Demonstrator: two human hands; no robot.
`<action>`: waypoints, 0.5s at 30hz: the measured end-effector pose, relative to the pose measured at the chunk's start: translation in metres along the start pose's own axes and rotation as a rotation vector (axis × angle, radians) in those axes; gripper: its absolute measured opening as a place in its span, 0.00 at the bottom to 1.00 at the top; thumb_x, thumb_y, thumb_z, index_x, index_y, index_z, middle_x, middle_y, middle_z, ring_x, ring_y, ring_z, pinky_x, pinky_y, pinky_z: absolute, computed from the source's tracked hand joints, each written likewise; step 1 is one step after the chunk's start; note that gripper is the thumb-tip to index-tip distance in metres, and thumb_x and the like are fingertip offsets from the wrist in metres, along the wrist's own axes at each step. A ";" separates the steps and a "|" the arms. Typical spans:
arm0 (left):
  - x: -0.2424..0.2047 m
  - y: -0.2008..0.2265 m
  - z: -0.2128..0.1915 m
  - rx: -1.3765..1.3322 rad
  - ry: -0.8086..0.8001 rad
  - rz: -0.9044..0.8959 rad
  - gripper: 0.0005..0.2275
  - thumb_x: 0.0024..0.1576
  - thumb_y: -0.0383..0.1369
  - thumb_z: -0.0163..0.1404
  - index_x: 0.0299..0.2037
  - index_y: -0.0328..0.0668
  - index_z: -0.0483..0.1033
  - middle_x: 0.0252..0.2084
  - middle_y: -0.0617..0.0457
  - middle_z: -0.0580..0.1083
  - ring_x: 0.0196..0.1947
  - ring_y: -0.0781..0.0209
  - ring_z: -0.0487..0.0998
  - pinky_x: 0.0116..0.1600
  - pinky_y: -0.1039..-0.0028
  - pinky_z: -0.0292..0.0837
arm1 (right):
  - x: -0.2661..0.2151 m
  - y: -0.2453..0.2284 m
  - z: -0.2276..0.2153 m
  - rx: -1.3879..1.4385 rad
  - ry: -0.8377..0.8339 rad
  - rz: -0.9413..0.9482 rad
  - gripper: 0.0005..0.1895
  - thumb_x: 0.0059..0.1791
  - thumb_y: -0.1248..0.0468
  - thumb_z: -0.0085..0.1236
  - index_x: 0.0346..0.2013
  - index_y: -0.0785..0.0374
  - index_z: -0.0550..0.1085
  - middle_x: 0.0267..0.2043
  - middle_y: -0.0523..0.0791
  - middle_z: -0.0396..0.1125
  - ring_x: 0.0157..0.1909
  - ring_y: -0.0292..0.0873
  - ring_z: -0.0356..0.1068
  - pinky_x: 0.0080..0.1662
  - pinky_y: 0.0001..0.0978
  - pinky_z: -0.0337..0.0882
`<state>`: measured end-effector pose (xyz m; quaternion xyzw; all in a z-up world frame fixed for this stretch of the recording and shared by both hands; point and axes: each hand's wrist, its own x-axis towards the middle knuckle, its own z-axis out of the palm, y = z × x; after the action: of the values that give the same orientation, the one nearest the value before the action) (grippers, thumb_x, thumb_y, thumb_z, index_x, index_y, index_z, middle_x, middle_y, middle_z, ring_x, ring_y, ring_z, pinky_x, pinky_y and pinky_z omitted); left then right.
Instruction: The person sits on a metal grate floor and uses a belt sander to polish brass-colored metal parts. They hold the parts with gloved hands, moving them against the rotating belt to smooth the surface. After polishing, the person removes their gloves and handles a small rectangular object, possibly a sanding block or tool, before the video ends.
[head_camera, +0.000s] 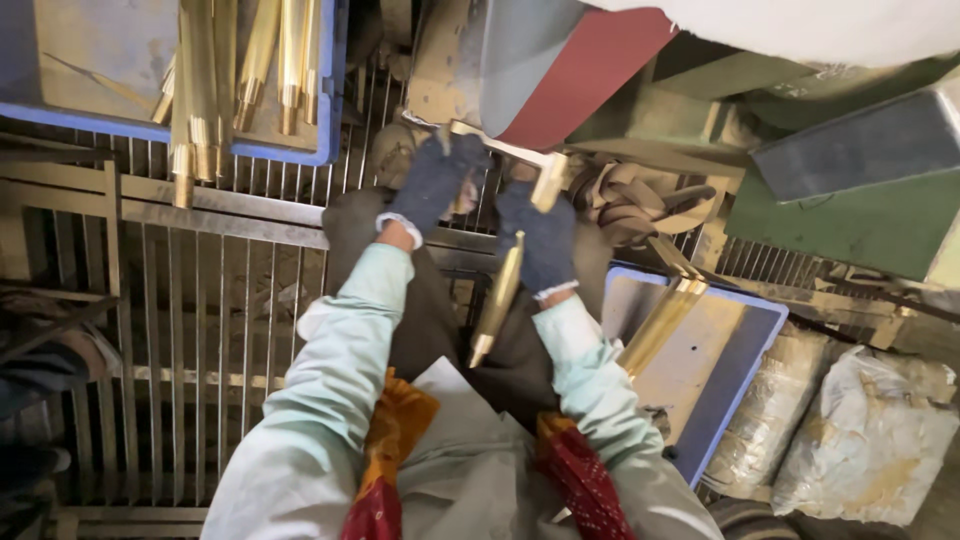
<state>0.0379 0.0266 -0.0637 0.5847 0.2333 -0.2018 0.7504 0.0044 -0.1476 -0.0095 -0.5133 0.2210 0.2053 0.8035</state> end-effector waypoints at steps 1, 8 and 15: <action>0.000 0.000 -0.008 -0.036 0.004 0.021 0.14 0.62 0.44 0.51 0.39 0.40 0.74 0.24 0.54 0.74 0.16 0.66 0.74 0.19 0.73 0.68 | 0.004 0.003 0.006 -0.026 0.027 0.018 0.09 0.46 0.73 0.52 0.41 0.70 0.71 0.28 0.46 0.67 0.21 0.37 0.64 0.22 0.29 0.65; 0.011 -0.014 -0.008 -0.036 -0.030 0.082 0.18 0.63 0.47 0.51 0.38 0.36 0.74 0.23 0.54 0.71 0.17 0.66 0.73 0.22 0.74 0.70 | 0.009 0.002 0.003 -0.003 0.080 0.061 0.12 0.46 0.74 0.50 0.44 0.68 0.70 0.29 0.45 0.66 0.22 0.37 0.65 0.22 0.29 0.66; 0.004 -0.009 0.029 -0.063 -0.165 0.171 0.15 0.64 0.42 0.49 0.42 0.34 0.73 0.25 0.53 0.74 0.20 0.66 0.75 0.25 0.75 0.71 | -0.007 -0.013 -0.030 -0.058 0.108 0.001 0.08 0.46 0.73 0.52 0.41 0.67 0.71 0.26 0.46 0.66 0.19 0.38 0.62 0.21 0.30 0.64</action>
<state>0.0392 -0.0044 -0.0673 0.5601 0.1265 -0.1771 0.7993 0.0018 -0.1814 -0.0073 -0.5466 0.2583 0.1838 0.7751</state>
